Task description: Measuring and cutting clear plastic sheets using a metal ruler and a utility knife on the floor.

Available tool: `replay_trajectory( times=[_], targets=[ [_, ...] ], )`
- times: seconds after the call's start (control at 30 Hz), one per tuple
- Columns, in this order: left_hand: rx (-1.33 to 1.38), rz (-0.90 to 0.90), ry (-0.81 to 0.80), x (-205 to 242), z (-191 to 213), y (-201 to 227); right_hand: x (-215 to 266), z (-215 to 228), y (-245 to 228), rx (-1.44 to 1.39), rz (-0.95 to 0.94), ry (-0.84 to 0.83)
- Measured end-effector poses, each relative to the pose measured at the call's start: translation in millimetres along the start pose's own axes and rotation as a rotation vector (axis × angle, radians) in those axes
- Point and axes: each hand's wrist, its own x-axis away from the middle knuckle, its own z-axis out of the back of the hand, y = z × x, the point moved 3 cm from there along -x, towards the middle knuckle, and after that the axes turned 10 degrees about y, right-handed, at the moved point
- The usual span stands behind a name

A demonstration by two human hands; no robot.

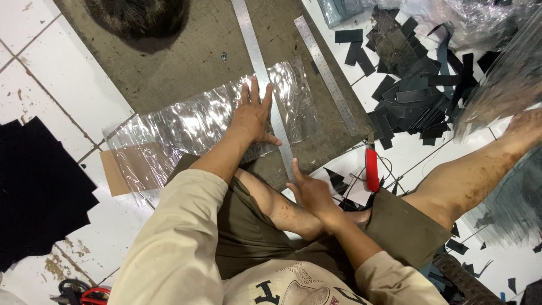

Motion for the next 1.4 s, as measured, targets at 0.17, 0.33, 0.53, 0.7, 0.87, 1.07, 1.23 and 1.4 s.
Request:
replay_trajectory(
  times=[0.17,0.33,0.53,0.7,0.87,1.07,1.23,1.4],
  targets=[
    [0.016,-0.002,-0.004,3.5,7.2,1.9,-79.1,48.3,81.4,-0.108,-0.090,0.281],
    [0.027,-0.002,-0.018,3.8,10.6,2.7,-169.7,93.7,110.6,0.012,-0.159,0.529],
    [0.001,0.009,-0.044,5.2,12.9,1.8,-212.2,68.8,132.5,0.000,-0.327,0.435],
    [0.053,-0.011,0.021,4.7,5.9,-1.7,-206.7,83.0,141.6,-0.324,-0.397,0.275],
    [0.049,0.019,0.006,-1.8,-4.6,-5.7,-156.7,131.6,159.3,-0.382,-0.375,0.149],
    [0.034,0.013,0.000,-2.4,-5.6,-5.1,-129.6,154.5,141.8,-0.095,-0.222,0.021],
    [0.043,0.024,0.003,-2.7,-0.3,-2.3,-134.7,161.9,127.5,-0.062,-0.070,0.028],
    [0.021,0.022,0.001,-3.4,-2.8,-3.1,-138.5,151.8,132.5,-0.074,-0.046,0.026]
  ],
)
